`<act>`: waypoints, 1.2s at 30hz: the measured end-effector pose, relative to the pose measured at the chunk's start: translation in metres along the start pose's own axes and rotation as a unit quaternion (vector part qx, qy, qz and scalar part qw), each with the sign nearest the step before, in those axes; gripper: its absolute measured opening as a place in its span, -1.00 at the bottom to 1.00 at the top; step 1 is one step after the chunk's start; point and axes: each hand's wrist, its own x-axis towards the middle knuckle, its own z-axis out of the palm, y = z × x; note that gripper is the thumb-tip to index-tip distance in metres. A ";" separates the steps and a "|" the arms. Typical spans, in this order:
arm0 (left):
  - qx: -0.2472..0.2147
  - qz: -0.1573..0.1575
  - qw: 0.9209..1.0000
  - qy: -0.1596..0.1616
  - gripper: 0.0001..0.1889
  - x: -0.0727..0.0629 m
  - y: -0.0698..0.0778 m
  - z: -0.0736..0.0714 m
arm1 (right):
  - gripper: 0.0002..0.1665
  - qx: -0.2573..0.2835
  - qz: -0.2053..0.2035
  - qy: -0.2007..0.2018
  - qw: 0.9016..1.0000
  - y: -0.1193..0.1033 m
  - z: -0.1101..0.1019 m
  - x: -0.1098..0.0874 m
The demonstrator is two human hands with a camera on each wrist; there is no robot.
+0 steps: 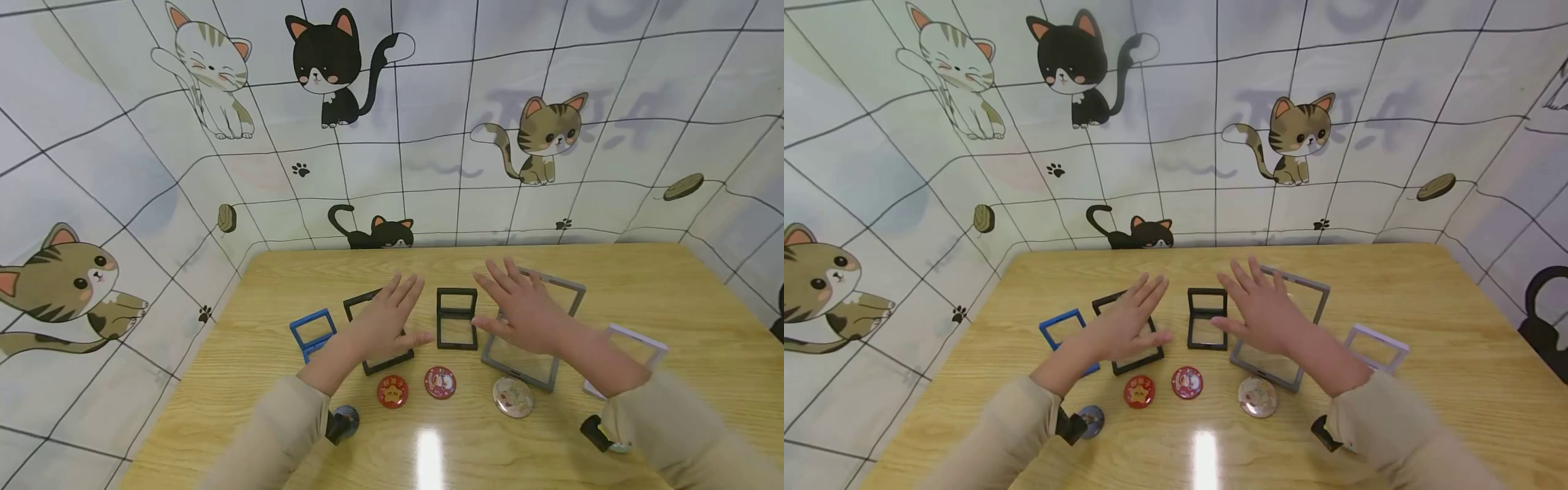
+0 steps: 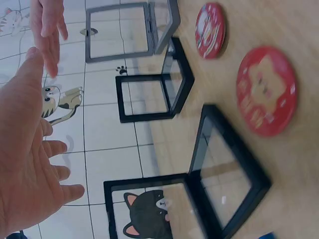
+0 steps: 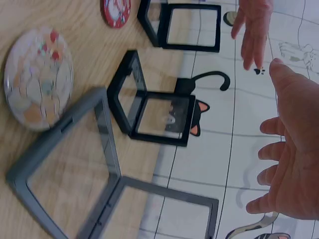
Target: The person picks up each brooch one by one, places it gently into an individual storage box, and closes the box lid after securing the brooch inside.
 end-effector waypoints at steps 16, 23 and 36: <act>-0.105 -0.021 0.994 0.016 -0.17 -0.045 0.001 0.026 | -0.14 0.064 -0.015 0.006 0.998 -0.032 0.034 0.000; -0.137 -0.053 0.988 0.040 -0.26 -0.070 -0.002 0.037 | -0.17 0.117 0.002 -0.002 0.993 -0.048 0.049 0.002; -0.107 -0.114 0.983 0.099 -0.65 -0.129 -0.006 0.070 | -0.60 0.246 0.016 0.040 0.968 -0.085 0.079 0.008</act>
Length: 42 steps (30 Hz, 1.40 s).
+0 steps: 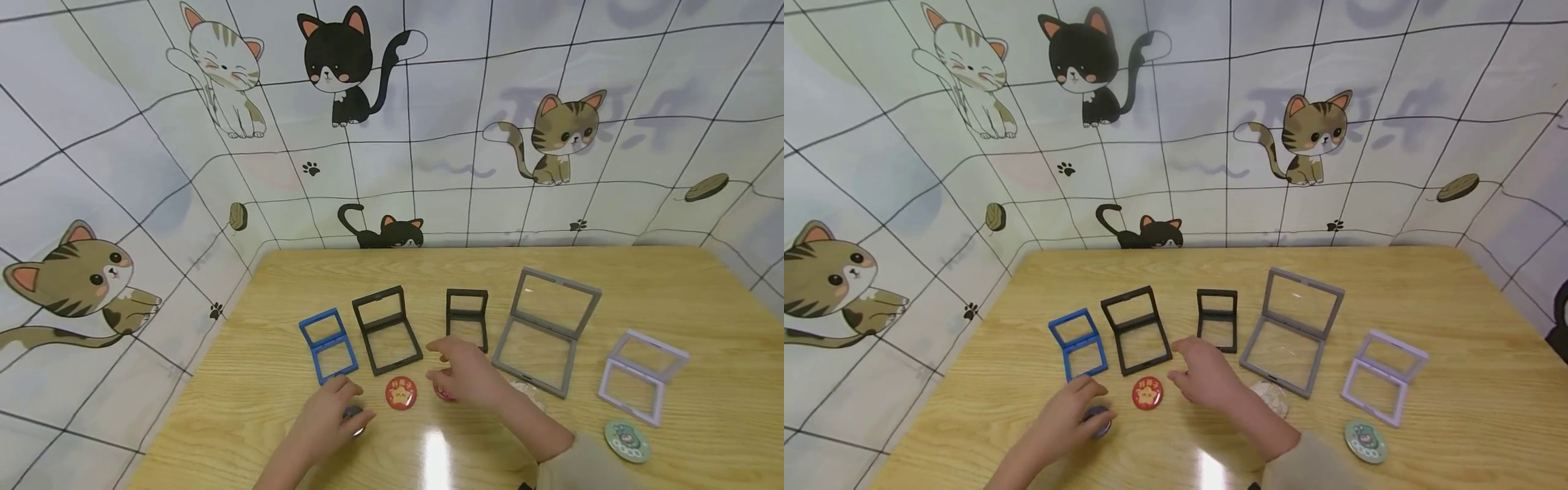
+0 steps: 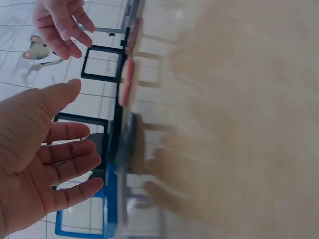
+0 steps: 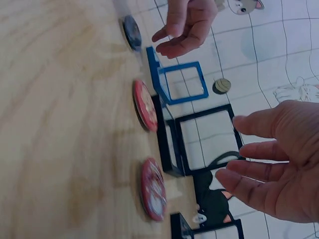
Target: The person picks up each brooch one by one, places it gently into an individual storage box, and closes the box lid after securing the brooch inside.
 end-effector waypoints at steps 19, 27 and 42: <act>-0.121 -0.239 0.963 0.036 -0.66 -0.027 -0.014 0.014 | -0.87 -0.026 -0.042 -0.068 0.996 -0.042 0.089 0.011; -0.122 -0.247 0.961 0.027 -0.68 -0.027 -0.015 0.016 | -0.76 -0.057 -0.011 -0.054 0.997 -0.053 0.108 0.012; -0.148 -0.231 0.961 0.033 -0.86 -0.027 -0.008 0.015 | -0.71 -0.008 0.010 -0.054 0.998 -0.051 0.113 0.017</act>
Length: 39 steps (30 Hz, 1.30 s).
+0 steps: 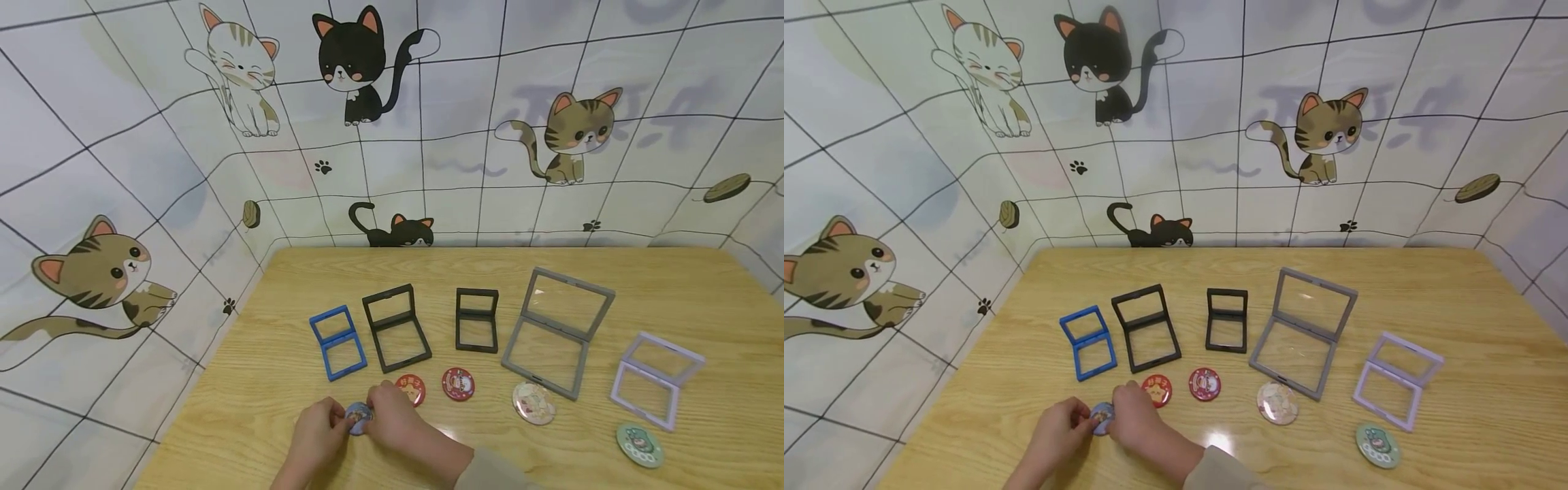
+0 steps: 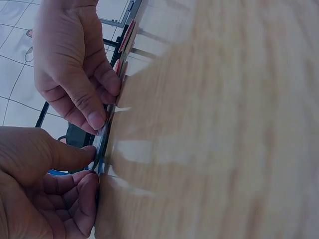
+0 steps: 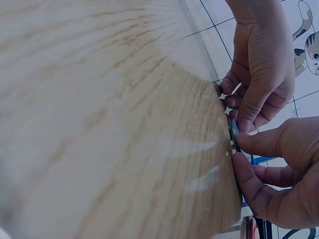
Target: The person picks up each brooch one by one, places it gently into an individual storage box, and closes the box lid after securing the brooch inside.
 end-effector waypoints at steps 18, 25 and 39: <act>-0.091 -0.031 0.993 -0.063 -0.87 0.002 -0.004 -0.005 | -0.76 0.154 0.041 -0.021 0.987 0.006 0.002 0.010; -0.139 -0.037 0.985 -0.096 -0.88 0.010 -0.006 -0.013 | -0.79 0.174 0.047 -0.028 0.983 0.007 -0.001 0.020; -0.239 -0.067 0.965 -0.083 -0.85 0.027 -0.001 -0.022 | -0.75 0.271 0.099 -0.003 0.957 0.000 -0.012 0.036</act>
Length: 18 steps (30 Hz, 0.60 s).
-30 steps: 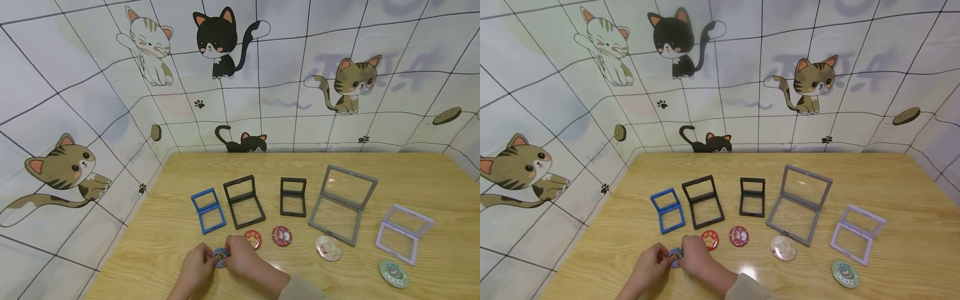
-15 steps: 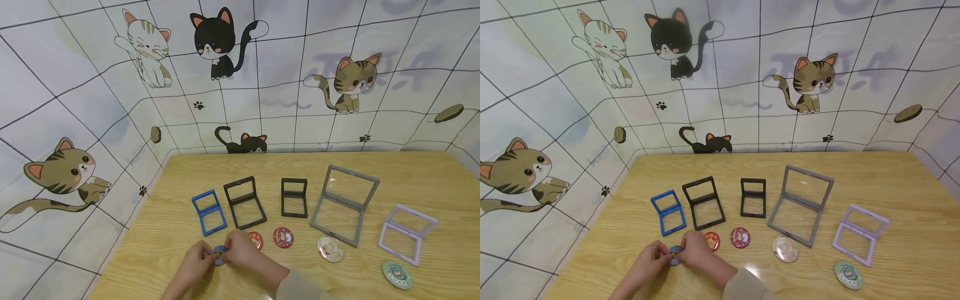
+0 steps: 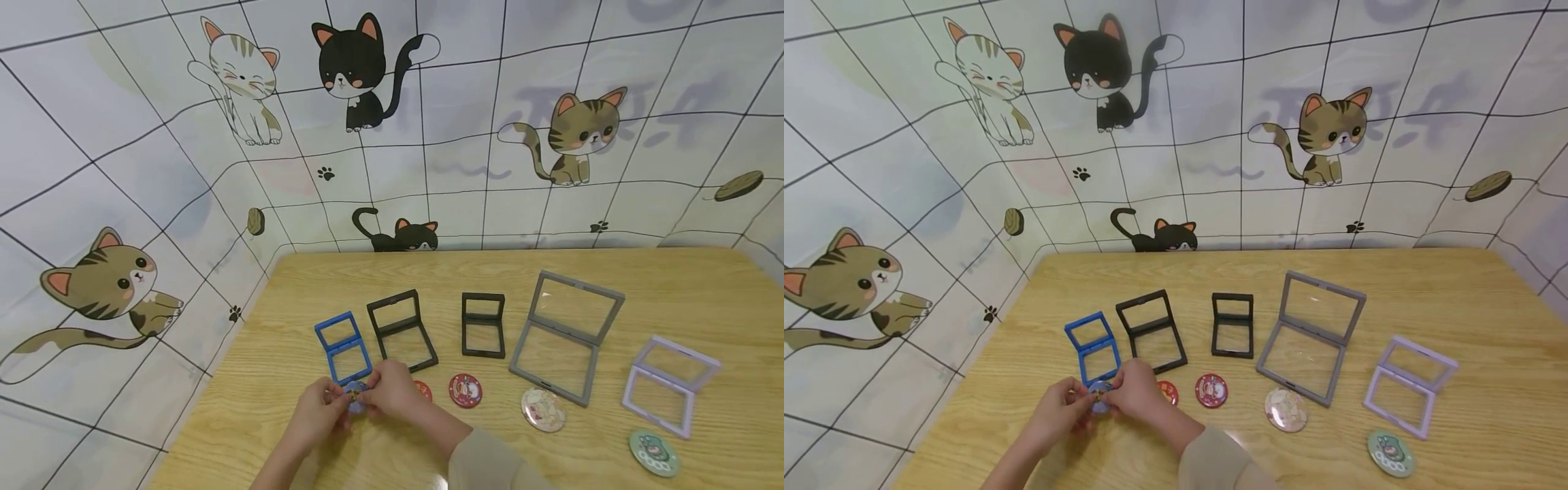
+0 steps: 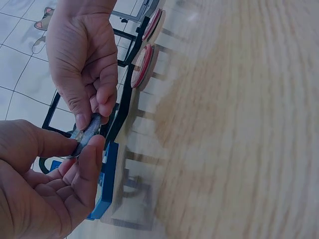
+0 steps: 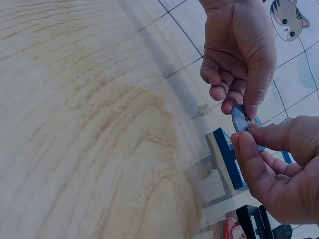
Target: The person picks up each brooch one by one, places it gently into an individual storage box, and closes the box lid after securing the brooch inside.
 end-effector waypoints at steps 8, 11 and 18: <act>-0.020 -0.016 0.998 0.049 -0.87 0.009 0.006 -0.003 | -0.77 0.012 0.004 0.020 1.000 -0.005 0.001 0.014; -0.026 -0.015 0.998 0.064 -0.88 0.015 0.008 -0.005 | -0.79 0.031 0.005 0.032 0.999 -0.005 0.001 0.018; -0.052 -0.023 0.995 0.077 -0.88 0.031 0.007 -0.007 | -0.83 0.071 0.022 0.064 0.995 -0.004 0.002 0.027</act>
